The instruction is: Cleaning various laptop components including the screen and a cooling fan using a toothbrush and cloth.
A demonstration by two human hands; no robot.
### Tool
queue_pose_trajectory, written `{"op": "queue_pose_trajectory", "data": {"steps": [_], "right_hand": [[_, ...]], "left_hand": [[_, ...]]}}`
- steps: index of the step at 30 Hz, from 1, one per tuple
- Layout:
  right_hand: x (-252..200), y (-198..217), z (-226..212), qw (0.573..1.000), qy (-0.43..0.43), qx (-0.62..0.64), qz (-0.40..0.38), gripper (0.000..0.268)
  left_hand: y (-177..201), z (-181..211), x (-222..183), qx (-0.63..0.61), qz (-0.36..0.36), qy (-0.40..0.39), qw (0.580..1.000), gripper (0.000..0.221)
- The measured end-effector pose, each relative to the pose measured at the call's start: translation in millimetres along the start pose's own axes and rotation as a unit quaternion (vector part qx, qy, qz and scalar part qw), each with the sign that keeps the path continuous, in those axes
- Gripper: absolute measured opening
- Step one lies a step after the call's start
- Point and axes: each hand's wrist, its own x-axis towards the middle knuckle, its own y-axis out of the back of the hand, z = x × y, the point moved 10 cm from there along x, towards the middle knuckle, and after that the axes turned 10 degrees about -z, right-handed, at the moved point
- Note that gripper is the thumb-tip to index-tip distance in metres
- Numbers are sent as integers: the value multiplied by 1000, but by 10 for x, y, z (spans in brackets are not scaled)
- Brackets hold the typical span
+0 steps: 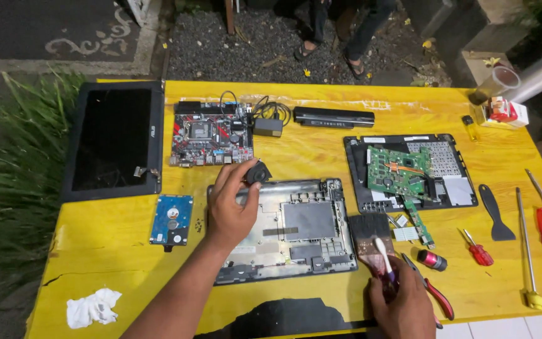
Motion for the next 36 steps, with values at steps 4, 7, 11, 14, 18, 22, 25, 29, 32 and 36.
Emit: {"op": "queue_pose_trajectory", "data": {"steps": [4, 7, 11, 14, 18, 22, 25, 29, 32, 36], "right_hand": [[-7, 334, -243, 999, -36, 28, -20, 62], [162, 540, -219, 995, -82, 56, -2, 57], [506, 683, -257, 998, 1, 5, 55, 38], [670, 778, -332, 999, -3, -9, 47, 40], [751, 752, -300, 998, 22, -21, 59, 50], [528, 743, -567, 995, 40, -4, 93, 48], [480, 493, -922, 977, 120, 169, 45, 29], [335, 468, -1938, 909, 364, 201, 18, 22], [281, 539, -2464, 870, 461, 175, -24, 31], [280, 651, -2761, 858, 479, 184, 17, 37]], "left_hand": [[34, -25, -17, 4, -8, 16, 1000, 39], [39, -62, -4, -3, -4, 30, 1000, 41], [10, -168, -32, -30, -5, 57, 998, 42], [-23, -308, 6, -125, -8, 95, 988, 43], [-187, -580, -39, -305, -43, 201, 930, 48], [-227, -567, -60, -341, -49, 205, 916, 39], [-219, -512, -37, -315, -48, 188, 929, 34], [-190, -489, -55, -286, -51, 209, 934, 31], [-202, -488, -77, -290, -58, 216, 930, 32], [-226, -418, -52, -415, -15, 115, 903, 34]]}}
